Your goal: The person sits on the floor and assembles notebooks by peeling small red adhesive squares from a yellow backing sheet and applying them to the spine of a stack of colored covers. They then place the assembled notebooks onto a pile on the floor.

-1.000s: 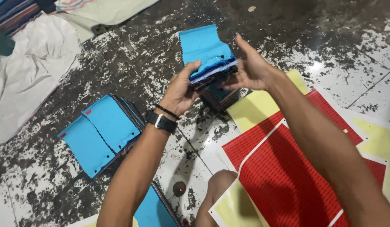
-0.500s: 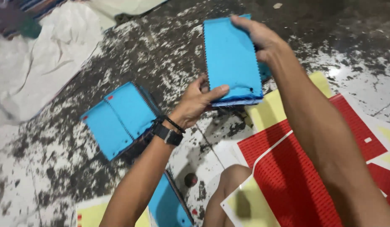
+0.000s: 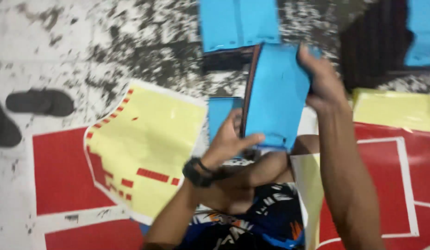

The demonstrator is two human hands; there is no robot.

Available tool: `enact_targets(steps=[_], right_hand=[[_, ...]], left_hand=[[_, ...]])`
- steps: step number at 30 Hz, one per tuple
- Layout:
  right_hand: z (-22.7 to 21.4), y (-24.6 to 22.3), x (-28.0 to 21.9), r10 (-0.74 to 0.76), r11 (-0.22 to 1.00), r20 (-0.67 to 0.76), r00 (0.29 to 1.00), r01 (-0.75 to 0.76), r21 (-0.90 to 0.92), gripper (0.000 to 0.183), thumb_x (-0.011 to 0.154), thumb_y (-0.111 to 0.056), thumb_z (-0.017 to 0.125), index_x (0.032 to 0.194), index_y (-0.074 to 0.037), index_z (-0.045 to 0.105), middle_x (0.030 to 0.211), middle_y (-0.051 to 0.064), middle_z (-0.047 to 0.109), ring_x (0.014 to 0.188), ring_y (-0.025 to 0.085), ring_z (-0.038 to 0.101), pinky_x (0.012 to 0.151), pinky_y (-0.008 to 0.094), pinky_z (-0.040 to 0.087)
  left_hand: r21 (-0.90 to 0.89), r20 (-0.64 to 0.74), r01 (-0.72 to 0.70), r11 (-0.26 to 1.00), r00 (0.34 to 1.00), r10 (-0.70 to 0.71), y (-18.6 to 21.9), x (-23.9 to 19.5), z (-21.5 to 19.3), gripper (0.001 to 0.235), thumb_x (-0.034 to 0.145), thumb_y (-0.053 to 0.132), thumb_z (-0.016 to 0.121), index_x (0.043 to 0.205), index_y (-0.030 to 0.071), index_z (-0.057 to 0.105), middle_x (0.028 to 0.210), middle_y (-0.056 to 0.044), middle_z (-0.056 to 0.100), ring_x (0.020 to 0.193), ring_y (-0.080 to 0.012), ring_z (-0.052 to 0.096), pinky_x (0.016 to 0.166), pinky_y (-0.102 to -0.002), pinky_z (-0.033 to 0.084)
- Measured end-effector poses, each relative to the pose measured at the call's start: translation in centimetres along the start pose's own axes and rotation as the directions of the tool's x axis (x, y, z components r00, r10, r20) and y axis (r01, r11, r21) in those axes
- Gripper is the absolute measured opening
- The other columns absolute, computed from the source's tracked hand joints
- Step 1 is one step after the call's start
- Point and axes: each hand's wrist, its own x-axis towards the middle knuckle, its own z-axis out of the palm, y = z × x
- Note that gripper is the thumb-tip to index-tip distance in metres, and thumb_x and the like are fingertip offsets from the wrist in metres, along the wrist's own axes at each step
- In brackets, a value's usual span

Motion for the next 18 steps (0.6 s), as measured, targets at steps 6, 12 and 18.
enact_targets(steps=[6, 12, 18], right_hand=[[1.4, 13.4, 0.0, 0.14, 0.985, 0.031, 0.99, -0.136, -0.106, 0.037, 0.086, -0.038, 0.089, 0.096, -0.009, 0.068, 0.09, 0.007, 0.069, 0.092, 0.025, 0.071, 0.088, 0.044, 0.055], [1.3, 18.7, 3.8, 0.223, 0.947, 0.072, 0.972, -0.198, -0.253, 0.051, 0.087, -0.038, 0.086, 0.128, -0.014, 0.069, 0.092, 0.007, 0.068, 0.088, 0.024, 0.071, 0.083, 0.041, 0.059], [-0.4, 21.6, 7.2, 0.288, 0.92, 0.037, 0.957, -0.265, -0.29, 0.067, 0.093, -0.045, 0.081, 0.145, -0.014, 0.052, 0.137, 0.02, 0.059, 0.131, 0.042, 0.055, 0.111, 0.064, 0.04]], left_hand=[[0.172, -0.179, 0.154, 0.973, 0.976, -0.123, -8.9, -6.1, -4.6, 0.068, 0.077, 0.044, 0.087, 0.128, 0.016, 0.052, 0.111, -0.017, 0.072, 0.113, -0.0335, 0.068, 0.089, -0.045, 0.059], [0.165, -0.143, 0.315, 0.934, 0.945, -0.294, -9.9, -5.5, -6.5, 0.081, 0.091, 0.046, 0.067, 0.144, -0.001, 0.03, 0.144, -0.041, 0.043, 0.134, -0.0568, 0.044, 0.107, -0.065, 0.046], [0.229, -0.214, 0.436, 0.87, 0.895, -0.392, -11.1, -3.7, -6.6, 0.099, 0.088, 0.064, 0.061, 0.154, 0.001, 0.022, 0.147, -0.037, 0.042, 0.136, -0.0492, 0.047, 0.105, -0.058, 0.051]])
